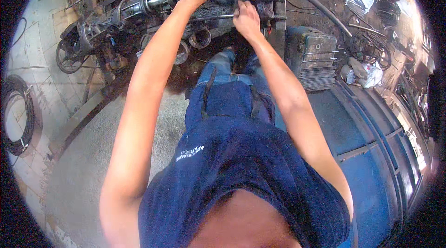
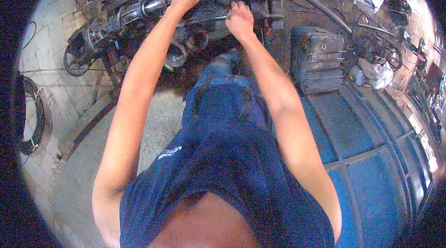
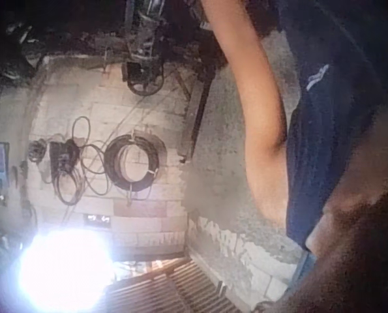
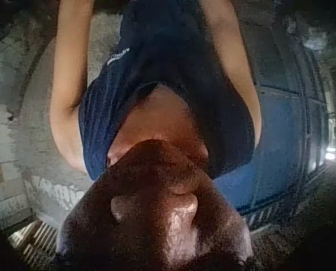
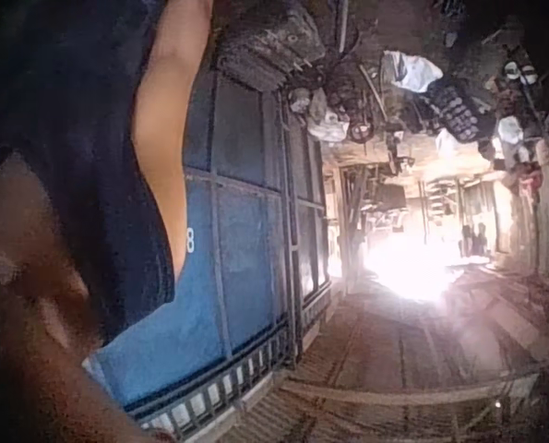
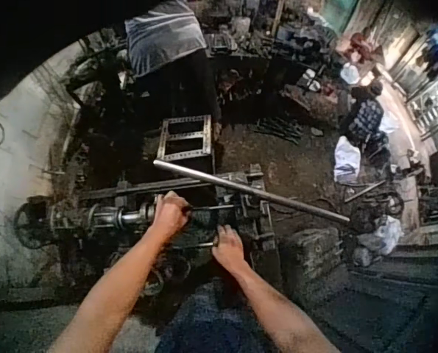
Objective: Bending metal rods using a manual bending machine.
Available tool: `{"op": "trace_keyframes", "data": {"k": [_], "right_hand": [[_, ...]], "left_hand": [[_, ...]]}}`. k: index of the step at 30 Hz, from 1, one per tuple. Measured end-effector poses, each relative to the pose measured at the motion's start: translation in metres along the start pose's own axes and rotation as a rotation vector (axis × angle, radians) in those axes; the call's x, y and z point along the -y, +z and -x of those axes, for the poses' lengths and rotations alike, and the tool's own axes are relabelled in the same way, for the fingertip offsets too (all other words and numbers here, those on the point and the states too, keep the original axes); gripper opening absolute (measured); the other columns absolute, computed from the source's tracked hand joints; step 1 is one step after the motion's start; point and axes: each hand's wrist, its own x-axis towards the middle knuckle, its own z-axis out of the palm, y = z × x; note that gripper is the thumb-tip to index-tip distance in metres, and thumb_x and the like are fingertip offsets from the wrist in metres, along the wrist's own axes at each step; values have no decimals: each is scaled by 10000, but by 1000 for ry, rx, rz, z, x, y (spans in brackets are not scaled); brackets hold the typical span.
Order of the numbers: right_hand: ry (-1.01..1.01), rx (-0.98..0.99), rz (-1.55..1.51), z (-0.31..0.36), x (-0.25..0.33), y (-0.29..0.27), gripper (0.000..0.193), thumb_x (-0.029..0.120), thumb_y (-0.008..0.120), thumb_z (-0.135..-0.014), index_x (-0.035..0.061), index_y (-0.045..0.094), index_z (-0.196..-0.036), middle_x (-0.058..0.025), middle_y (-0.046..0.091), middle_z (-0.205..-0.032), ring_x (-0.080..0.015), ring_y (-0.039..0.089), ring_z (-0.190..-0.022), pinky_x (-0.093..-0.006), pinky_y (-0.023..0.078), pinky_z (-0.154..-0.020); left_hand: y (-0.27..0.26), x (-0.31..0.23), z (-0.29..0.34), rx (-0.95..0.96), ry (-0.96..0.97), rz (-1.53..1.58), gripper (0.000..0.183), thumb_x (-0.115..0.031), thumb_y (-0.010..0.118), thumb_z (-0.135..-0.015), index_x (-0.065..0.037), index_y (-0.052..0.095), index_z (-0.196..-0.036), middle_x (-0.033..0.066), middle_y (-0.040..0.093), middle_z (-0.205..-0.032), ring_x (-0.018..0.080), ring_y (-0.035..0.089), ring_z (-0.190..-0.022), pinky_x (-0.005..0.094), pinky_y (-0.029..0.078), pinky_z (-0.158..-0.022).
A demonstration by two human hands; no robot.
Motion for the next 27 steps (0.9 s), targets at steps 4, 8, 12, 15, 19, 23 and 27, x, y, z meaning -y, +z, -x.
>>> {"op": "trace_keyframes", "data": {"k": [4, 8, 12, 15, 19, 23, 27], "right_hand": [[282, 204, 76, -34, -8, 16, 450, 208, 544, -807, -65, 498, -1162, -254, 562, -1119, -395, 566, -1041, -439, 464, -920], [600, 335, -4, -64, 3, 14, 596, 269, 597, -795, -67, 431, -1257, -257, 543, -1226, -384, 554, -1130, -427, 470, -945], [704, 308, -105, -77, -9, 20, 667, 250, 585, -784, -51, 332, -1323, -273, 539, -1245, -386, 558, -1133, -444, 467, -953], [648, 313, -53, -75, -21, 26, 642, 254, 569, -785, -38, 337, -1307, -281, 541, -1230, -395, 571, -1108, -447, 473, -939], [426, 323, 20, -54, 4, 19, 428, 251, 567, -774, 22, 562, -1135, -271, 556, -1127, -411, 594, -1030, -460, 488, -890], [124, 81, -133, -21, 30, -20, 487, 202, 551, -785, 74, 548, -1254, -233, 534, -1195, -404, 584, -1022, -461, 483, -890], [42, -1, 53, -31, 32, -36, 532, 163, 555, -785, 110, 511, -1312, -240, 507, -1233, -370, 594, -1012, -439, 501, -871]], "left_hand": [[-13, -14, -6, 20, 29, 138, 104, -174, 704, -675, -141, 721, -772, 31, 657, -804, 276, 558, -915, 482, 393, -809], [-13, -10, -3, 54, 11, 110, 130, -182, 712, -672, -140, 723, -795, 39, 654, -818, 278, 554, -939, 494, 389, -837], [-11, -12, -7, 96, -16, 68, 148, -184, 715, -677, -135, 722, -815, 51, 653, -856, 281, 545, -965, 506, 385, -861], [-9, -13, -10, 84, 11, 59, 149, -188, 714, -689, -129, 720, -826, 56, 652, -865, 280, 542, -974, 502, 383, -870], [-18, -17, -8, 193, -49, 36, 161, -192, 709, -704, -118, 714, -847, 58, 649, -860, 275, 541, -977, 480, 392, -869], [-14, -17, -3, 137, -61, 5, 168, -190, 706, -706, -117, 714, -857, 58, 649, -858, 270, 542, -974, 474, 400, -860], [-17, -24, -8, 185, -102, -30, 169, -206, 700, -708, -121, 713, -854, 64, 649, -866, 271, 543, -983, 463, 409, -869]]}}
